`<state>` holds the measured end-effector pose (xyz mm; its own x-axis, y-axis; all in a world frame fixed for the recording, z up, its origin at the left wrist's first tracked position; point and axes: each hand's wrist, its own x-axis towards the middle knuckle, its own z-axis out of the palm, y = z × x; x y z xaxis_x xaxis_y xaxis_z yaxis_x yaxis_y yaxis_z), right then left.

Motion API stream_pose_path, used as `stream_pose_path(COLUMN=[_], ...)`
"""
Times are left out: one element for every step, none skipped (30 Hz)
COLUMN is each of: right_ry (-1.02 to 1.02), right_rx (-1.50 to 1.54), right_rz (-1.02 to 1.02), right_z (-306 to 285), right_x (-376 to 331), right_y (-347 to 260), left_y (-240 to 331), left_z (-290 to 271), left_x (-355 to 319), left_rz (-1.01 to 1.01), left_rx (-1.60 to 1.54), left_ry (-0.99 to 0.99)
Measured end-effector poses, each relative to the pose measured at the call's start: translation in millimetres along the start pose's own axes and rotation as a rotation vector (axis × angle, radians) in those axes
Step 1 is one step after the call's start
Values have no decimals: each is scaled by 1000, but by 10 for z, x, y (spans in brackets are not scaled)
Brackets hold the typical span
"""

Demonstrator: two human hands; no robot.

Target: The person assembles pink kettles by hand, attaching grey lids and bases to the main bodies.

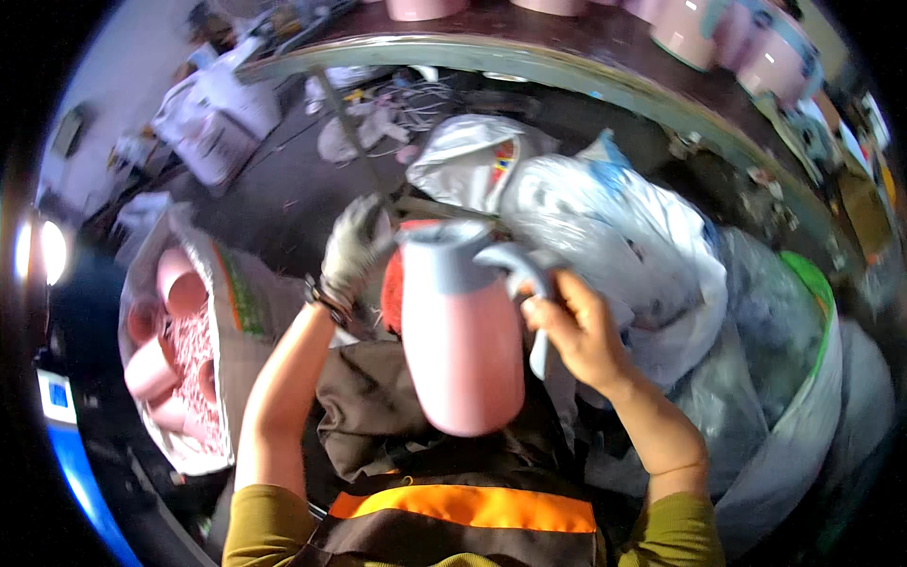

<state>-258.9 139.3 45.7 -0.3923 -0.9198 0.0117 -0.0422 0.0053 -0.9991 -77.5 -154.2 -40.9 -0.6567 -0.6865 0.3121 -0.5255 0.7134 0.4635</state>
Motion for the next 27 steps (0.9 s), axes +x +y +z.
stream_pose_path(right_ry=[-47,-72,-109,-70,-43,-4,48,8,43,17,-17,-143,-272,-440,-318,-202,32,334,563,470,368,266,-145,-64,-210,-356,-502], right_rx=[-34,-121,-203,-306,-243,-146,-52,-116,-6,-43,-77,-194,-320,-454,-479,-486,-288,-583,-812,-921,-1010,-1094,-1222,-1264,-1212,-1154,-1091], right_rz=[50,92,136,48,95,57,17,90,72,56,37,44,51,-56,-241,-427,-241,-262,-213,-21,166,357,369,-57,25,105,184], right_z=[51,69,107,80,92,143,131,109,171,299,404,497,544,527,412,256,47,-315,-654,-841,-969,-1065,-1034,-594,-578,-576,-586], right_x=[-77,-169,-256,-333,-388,-425,-459,-493,-515,-500,-451,-379,-330,-278,-176,-58,7,150,340,266,186,98,-109,-315,-345,-347,-339], right_y=[-11,33,116,247,168,167,188,159,182,218,266,213,158,173,169,178,358,502,675,987,1441,1987,2848,2782,2767,2761,2747], left_y=[-89,-76,-127,-31,-16,-98,30,152,597,940,1199,1299,1272,1228,1182,1129,1048,801,580,546,537,571,598,494,473,455,455], left_z=[330,551,800,844,787,759,649,501,110,-183,-413,-623,-566,-589,-621,-646,-608,-599,-645,-652,-680,-748,-757,-804,-782,-758,-735], left_x=[-225,-313,-422,-465,-520,-545,-538,-538,-526,-585,-643,-681,-730,-724,-704,-744,-782,-783,-798,-836,-899,-937,-943,-1095,-1156,-1176,-1182], left_rz=[12,7,19,119,196,6,-120,-230,-274,-272,-274,86,146,-46,-239,-512,-574,-485,-394,-342,-295,-338,-254,-231,-184,-184,-184], left_rx=[111,283,363,360,371,-38,-416,-793,-1149,-1201,-1243,-657,-566,-613,-659,-936,-1019,-895,-760,-818,-866,-897,-843,-775,-725,-661,-596], left_ry=[-15,-258,-423,-348,-273,-155,-110,-19,-23,-150,-271,-337,-326,-373,-420,-419,-376,-498,-603,-598,-584,-628,-606,-505,-434,-397,-360])
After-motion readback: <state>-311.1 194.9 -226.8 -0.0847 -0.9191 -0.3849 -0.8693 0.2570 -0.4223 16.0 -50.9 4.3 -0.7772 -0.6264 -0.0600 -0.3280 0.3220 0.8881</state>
